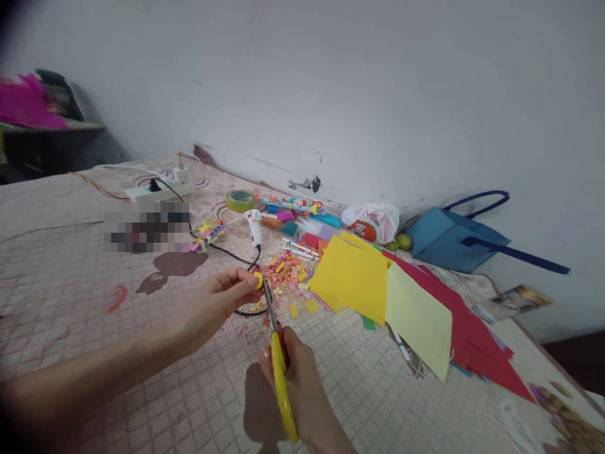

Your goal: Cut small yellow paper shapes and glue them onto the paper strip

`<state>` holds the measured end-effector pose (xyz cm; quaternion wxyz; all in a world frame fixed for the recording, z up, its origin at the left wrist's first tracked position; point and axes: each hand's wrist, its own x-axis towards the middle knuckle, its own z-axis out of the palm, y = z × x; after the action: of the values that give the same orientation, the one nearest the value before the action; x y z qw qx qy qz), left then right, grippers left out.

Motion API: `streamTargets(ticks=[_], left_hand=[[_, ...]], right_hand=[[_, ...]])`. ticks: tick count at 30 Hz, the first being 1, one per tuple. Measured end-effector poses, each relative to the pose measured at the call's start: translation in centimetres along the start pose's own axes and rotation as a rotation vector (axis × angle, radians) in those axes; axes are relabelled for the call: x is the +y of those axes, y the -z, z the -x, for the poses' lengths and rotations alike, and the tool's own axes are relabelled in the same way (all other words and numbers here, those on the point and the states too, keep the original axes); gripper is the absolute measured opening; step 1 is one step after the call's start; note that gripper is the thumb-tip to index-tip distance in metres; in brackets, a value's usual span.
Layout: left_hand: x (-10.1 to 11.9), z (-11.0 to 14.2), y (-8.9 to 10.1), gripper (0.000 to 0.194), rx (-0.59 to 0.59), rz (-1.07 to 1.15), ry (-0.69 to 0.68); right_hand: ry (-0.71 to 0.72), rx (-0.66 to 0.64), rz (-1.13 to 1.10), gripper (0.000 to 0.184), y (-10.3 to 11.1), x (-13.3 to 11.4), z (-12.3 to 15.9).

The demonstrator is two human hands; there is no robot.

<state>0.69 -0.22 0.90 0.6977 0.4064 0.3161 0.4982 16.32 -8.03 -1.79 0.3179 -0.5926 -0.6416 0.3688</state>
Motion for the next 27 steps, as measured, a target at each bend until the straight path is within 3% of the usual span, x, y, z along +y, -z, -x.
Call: streamTargets(ticks=[27], left_hand=[[-0.79, -0.09, 0.15, 0.019, -0.009, 0.012, -0.010]], right_hand=[[-0.032, 0.015, -0.070, 0.032, -0.13, -0.26, -0.11]])
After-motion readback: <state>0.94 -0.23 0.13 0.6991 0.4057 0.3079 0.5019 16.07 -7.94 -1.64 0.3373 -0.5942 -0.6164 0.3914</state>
